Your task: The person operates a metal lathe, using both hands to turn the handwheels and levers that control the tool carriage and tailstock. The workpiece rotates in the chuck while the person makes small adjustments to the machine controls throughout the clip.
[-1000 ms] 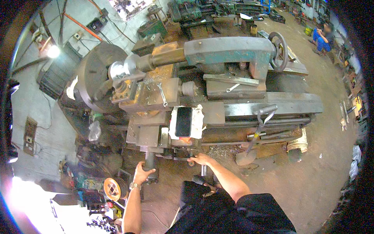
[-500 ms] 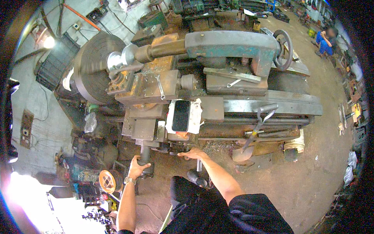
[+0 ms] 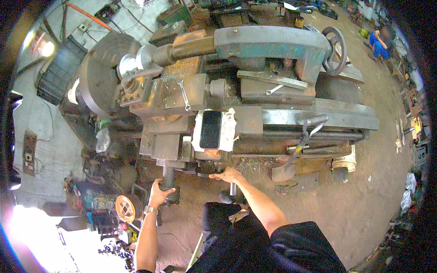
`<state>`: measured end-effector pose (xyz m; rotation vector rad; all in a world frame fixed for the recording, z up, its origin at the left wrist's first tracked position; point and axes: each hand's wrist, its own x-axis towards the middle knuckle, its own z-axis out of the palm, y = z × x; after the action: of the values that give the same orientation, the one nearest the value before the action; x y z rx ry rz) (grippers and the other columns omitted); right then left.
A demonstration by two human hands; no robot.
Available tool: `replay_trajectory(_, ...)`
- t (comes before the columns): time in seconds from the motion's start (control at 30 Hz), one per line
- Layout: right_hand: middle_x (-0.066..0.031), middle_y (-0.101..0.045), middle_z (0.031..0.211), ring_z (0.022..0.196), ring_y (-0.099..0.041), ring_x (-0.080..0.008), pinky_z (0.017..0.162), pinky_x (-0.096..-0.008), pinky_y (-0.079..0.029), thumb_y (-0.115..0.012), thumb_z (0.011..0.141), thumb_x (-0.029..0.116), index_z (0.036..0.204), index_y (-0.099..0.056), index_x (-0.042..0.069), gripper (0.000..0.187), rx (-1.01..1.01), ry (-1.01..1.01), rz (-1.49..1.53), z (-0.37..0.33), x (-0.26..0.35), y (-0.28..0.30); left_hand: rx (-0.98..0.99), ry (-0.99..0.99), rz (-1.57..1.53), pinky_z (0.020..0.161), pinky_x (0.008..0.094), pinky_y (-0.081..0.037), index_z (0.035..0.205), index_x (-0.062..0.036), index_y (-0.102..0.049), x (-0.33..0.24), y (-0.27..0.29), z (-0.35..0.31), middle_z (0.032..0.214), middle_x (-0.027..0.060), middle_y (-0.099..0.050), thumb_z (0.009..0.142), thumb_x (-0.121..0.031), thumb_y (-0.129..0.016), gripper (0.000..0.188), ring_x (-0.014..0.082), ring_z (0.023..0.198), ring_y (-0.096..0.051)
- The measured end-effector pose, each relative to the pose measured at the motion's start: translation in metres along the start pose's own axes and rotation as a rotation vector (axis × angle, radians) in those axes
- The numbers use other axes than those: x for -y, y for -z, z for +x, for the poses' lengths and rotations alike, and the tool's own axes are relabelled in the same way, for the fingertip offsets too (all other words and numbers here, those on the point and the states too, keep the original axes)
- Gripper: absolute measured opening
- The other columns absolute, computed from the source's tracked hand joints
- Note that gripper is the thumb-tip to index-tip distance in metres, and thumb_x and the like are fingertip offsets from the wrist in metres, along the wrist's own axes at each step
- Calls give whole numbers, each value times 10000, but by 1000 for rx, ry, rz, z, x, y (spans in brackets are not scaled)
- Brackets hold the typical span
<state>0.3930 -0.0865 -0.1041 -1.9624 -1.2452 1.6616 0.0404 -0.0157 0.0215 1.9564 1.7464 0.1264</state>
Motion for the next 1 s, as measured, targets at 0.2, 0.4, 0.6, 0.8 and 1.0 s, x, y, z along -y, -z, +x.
replay_trajectory(0.2,-256,-740,1049,1074,-701,-384,979,-462,-522,-708,591,897,940,-806,52,919,-59,77,4,29,-20,-14,13,35,-52,1028,461,-470,1254,16,-560,-1,0,0,1235,237,-611,642,-400,-947,835,390,1178,-581)
replay_trajectory(0.4,-185,-661,1339,1253,-616,-339,1042,-441,-482,-718,732,788,1362,-637,116,925,51,10,-65,41,-41,-16,19,19,-73,1031,460,-468,1251,21,-556,0,-1,2,1230,234,-611,643,-393,-944,831,387,1184,-579)
replay_trajectory(0.6,-225,-749,1000,1019,-708,-360,923,-464,-528,-716,634,862,975,-802,67,870,-25,130,60,29,-31,-14,22,30,-45,1034,456,-470,1269,21,-550,-2,1,-1,1242,241,-610,657,-394,-943,838,383,1187,-587)
replay_trajectory(0.8,-75,-770,1049,1023,-702,-277,912,-435,-524,-702,774,757,996,-811,169,638,79,163,51,-8,-2,13,89,121,-34,1036,436,-501,1323,82,-557,-20,12,4,1251,291,-639,594,-427,-971,981,376,1185,-629)
replay_trajectory(1.0,-252,-674,1270,1207,-634,-399,1027,-471,-489,-628,722,874,1325,-662,89,990,96,110,-13,-24,16,15,127,151,-9,928,398,-573,1264,164,-595,-34,21,7,1119,296,-716,555,-435,-978,1005,336,1033,-729)
